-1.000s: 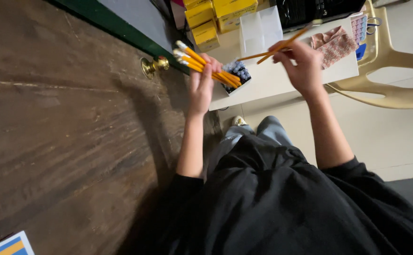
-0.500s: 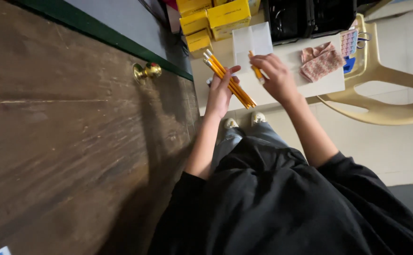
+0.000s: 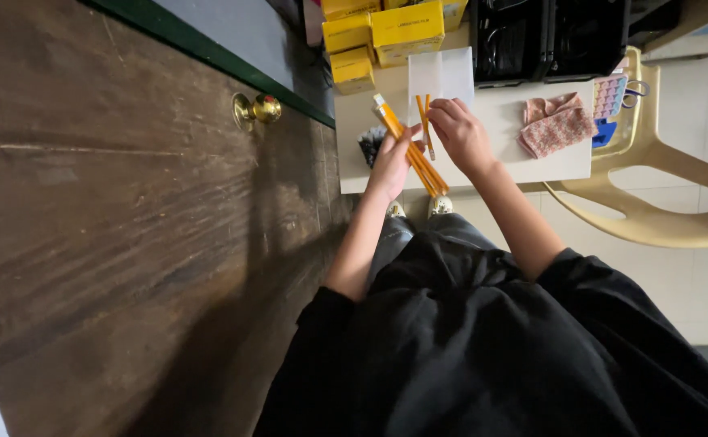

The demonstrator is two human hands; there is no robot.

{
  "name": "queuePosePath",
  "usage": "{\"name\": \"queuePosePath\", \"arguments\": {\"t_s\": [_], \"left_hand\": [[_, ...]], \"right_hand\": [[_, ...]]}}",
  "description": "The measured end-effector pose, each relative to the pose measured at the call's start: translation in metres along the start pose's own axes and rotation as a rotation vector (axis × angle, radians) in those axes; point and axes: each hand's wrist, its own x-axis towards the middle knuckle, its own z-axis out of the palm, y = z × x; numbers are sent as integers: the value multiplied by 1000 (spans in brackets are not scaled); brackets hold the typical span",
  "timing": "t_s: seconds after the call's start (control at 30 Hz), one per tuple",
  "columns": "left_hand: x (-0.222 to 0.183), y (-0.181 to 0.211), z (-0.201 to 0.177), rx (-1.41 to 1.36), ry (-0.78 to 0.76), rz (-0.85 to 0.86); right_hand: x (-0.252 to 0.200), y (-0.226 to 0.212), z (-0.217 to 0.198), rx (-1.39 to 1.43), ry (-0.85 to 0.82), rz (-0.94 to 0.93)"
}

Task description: Organize pencils and pens into a clear plastic container.

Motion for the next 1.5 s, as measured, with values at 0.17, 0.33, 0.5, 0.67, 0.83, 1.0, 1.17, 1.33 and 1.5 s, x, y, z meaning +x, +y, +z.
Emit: {"name": "queuePosePath", "arguments": {"t_s": [0.17,0.33,0.5,0.67,0.83,1.0,1.17,1.33,1.5], "left_hand": [[22,-29,-10,-53,-13,-1],[18,-17,-24,-47,-61,-6],[-1,24,-8,-63,38,-23],[-5,27,-2,-43,53,49],[-10,25,0,156,103,220],[-41,67,24,335,-109,164],[-60,93,42,259,-294,4],[-65,99,46,196,-377,-43],[-60,82,43,188,-329,-31]], "right_hand": [[2,3,-2,-14,-35,-14],[3,-10,-21,-22,-90,-53],[-8,-9,-26,-35,-128,-13],[-1,-41,-40,63,-109,-47],[-3,-40,-38,162,-7,16],[18,-41,-49,695,-77,343],[31,-32,-48,1013,-195,518],[34,-29,-51,1249,-200,519],[30,-25,-50,1155,-161,624]]}}
